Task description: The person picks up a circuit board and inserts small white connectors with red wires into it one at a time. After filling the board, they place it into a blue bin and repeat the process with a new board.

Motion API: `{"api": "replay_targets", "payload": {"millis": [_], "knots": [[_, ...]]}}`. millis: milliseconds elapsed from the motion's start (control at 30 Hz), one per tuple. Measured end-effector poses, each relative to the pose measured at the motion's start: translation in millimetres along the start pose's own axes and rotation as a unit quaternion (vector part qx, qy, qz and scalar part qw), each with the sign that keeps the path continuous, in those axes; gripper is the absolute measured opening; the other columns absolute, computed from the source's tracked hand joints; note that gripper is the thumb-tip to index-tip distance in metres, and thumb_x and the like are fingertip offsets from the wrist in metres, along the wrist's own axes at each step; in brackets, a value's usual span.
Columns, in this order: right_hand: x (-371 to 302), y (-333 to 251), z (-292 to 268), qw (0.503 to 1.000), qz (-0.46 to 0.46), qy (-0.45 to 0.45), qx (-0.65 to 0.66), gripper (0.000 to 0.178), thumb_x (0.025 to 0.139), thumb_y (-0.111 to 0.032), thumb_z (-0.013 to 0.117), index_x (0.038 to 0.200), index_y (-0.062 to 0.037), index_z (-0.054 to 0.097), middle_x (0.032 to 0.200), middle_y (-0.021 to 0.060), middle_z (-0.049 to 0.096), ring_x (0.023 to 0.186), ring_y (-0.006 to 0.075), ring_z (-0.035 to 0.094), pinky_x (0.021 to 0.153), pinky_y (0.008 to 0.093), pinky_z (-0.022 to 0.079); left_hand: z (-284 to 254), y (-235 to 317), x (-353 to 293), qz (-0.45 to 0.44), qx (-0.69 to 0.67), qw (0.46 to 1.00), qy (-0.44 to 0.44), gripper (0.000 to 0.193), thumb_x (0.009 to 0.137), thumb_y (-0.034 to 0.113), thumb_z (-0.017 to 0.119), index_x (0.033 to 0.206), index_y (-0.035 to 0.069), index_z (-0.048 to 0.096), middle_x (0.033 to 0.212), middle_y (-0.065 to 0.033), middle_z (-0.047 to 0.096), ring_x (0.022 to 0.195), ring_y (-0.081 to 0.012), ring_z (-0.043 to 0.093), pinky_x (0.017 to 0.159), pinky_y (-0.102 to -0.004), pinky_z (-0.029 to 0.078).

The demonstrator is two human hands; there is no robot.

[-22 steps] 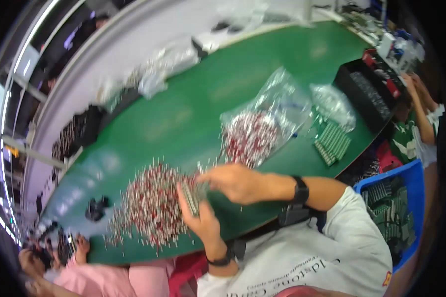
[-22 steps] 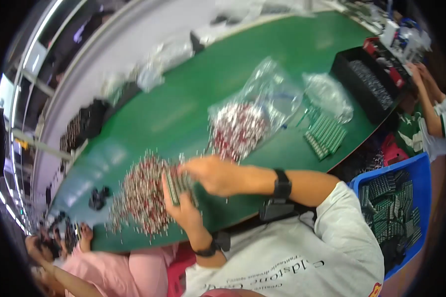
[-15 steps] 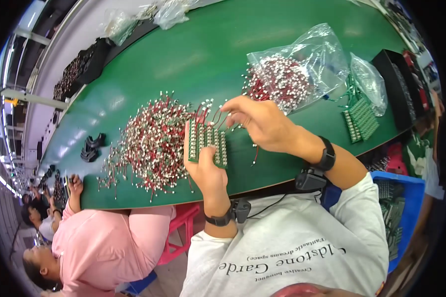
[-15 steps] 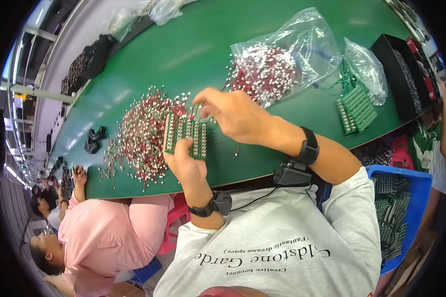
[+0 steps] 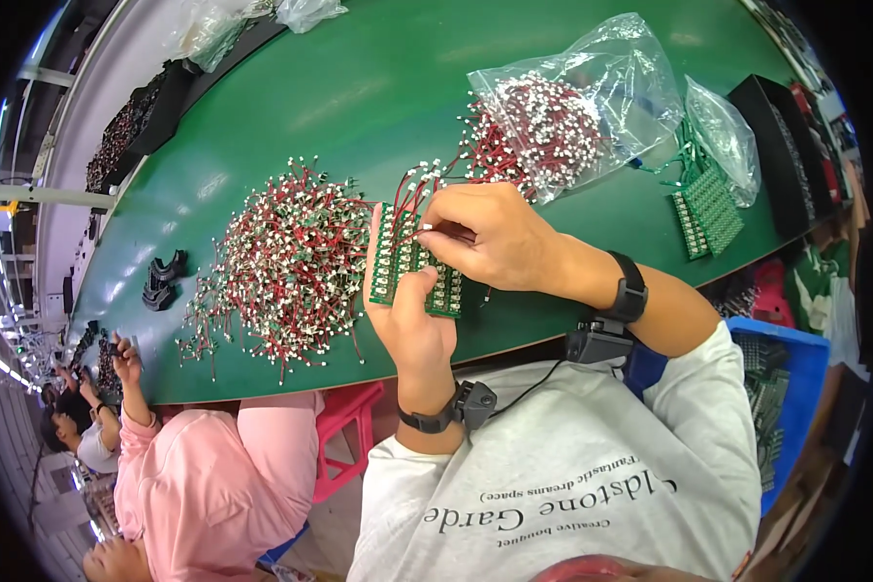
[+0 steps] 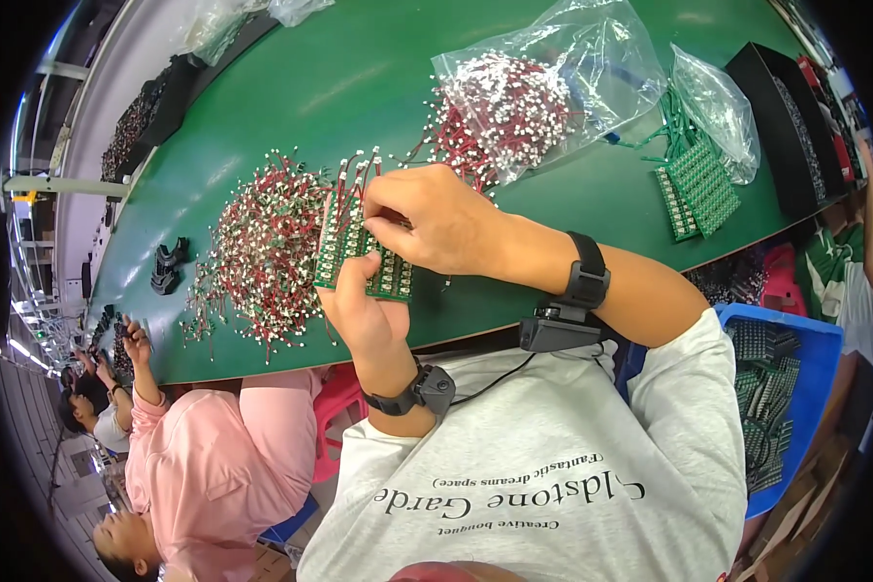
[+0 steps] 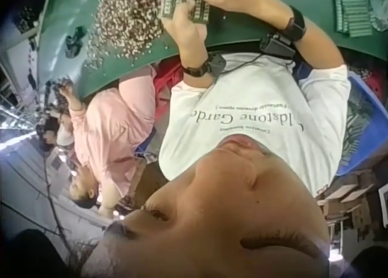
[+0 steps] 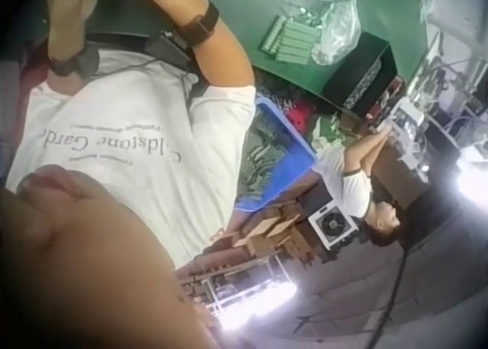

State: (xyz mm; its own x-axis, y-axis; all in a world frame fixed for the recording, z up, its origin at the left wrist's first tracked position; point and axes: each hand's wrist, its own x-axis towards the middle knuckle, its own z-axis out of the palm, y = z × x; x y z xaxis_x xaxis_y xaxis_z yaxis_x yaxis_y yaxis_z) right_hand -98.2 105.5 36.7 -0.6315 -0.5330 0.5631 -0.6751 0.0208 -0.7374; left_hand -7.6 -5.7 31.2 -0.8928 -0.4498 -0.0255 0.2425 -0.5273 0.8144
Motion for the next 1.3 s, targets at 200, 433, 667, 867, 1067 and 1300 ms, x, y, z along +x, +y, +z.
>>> {"api": "replay_targets", "payload": {"millis": [200,433,667,867,1067,1300], "knots": [[-1,4,2,1.000,-0.004,0.004,-0.005,0.008,0.082,-0.005,0.067,0.086,0.0006,0.065,0.073,0.0110,0.062,0.058,0.0218,0.060,0.051,0.0317,0.047,1,-1,1,-0.007,0.000,1.000,0.001,0.075,0.072,-0.013,0.042,0.146,-0.010,0.030,0.119,-0.0172,0.059,0.103,-0.0198,0.062,0.089,-0.0295,0.050],[-2,4,2,0.999,0.013,0.004,-0.031,0.008,0.081,-0.005,0.068,0.087,-0.0007,0.066,0.076,0.0104,0.062,0.059,0.0219,0.061,0.052,0.0315,0.049,1,-3,-1,-0.004,0.018,1.000,-0.001,0.076,0.072,-0.015,0.042,0.147,-0.008,0.031,0.115,-0.0146,0.060,0.097,-0.0164,0.062,0.085,-0.0272,0.050],[-1,8,-1,0.966,-0.131,0.008,-0.223,0.013,0.077,-0.010,0.073,0.088,-0.0074,0.066,0.082,0.0037,0.060,0.068,0.0221,0.061,0.053,0.0326,0.050,-4,-5,1,-0.010,0.022,1.000,0.005,0.074,0.073,-0.016,0.042,0.147,-0.007,0.033,0.108,-0.0109,0.062,0.088,-0.0116,0.060,0.077,-0.0232,0.049],[1,4,2,0.963,-0.113,-0.006,-0.246,0.011,0.079,-0.011,0.071,0.086,-0.0070,0.065,0.079,0.0033,0.058,0.069,0.0226,0.059,0.055,0.0341,0.048,-8,-7,4,-0.008,0.031,0.999,0.013,0.074,0.073,-0.016,0.042,0.146,-0.008,0.035,0.108,-0.0103,0.062,0.087,-0.0111,0.059,0.076,-0.0227,0.048],[2,7,-5,0.998,0.021,-0.045,-0.031,0.008,0.085,-0.004,0.062,0.091,0.0009,0.060,0.078,0.0145,0.062,0.070,0.0315,0.061,0.063,0.0398,0.049,-10,-2,6,0.005,0.024,0.999,0.025,0.073,0.072,-0.014,0.043,0.144,-0.009,0.036,0.108,-0.0128,0.062,0.092,-0.0155,0.062,0.082,-0.0263,0.050],[4,5,-8,0.977,0.149,-0.107,0.107,0.018,0.095,-0.014,0.051,0.092,0.0024,0.057,0.080,0.0151,0.064,0.074,0.0279,0.062,0.066,0.0382,0.047,-15,1,9,0.018,0.062,0.997,0.048,0.069,0.071,-0.010,0.043,0.140,-0.007,0.042,0.107,-0.0146,0.064,0.092,-0.0186,0.064,0.085,-0.0297,0.051]]}}
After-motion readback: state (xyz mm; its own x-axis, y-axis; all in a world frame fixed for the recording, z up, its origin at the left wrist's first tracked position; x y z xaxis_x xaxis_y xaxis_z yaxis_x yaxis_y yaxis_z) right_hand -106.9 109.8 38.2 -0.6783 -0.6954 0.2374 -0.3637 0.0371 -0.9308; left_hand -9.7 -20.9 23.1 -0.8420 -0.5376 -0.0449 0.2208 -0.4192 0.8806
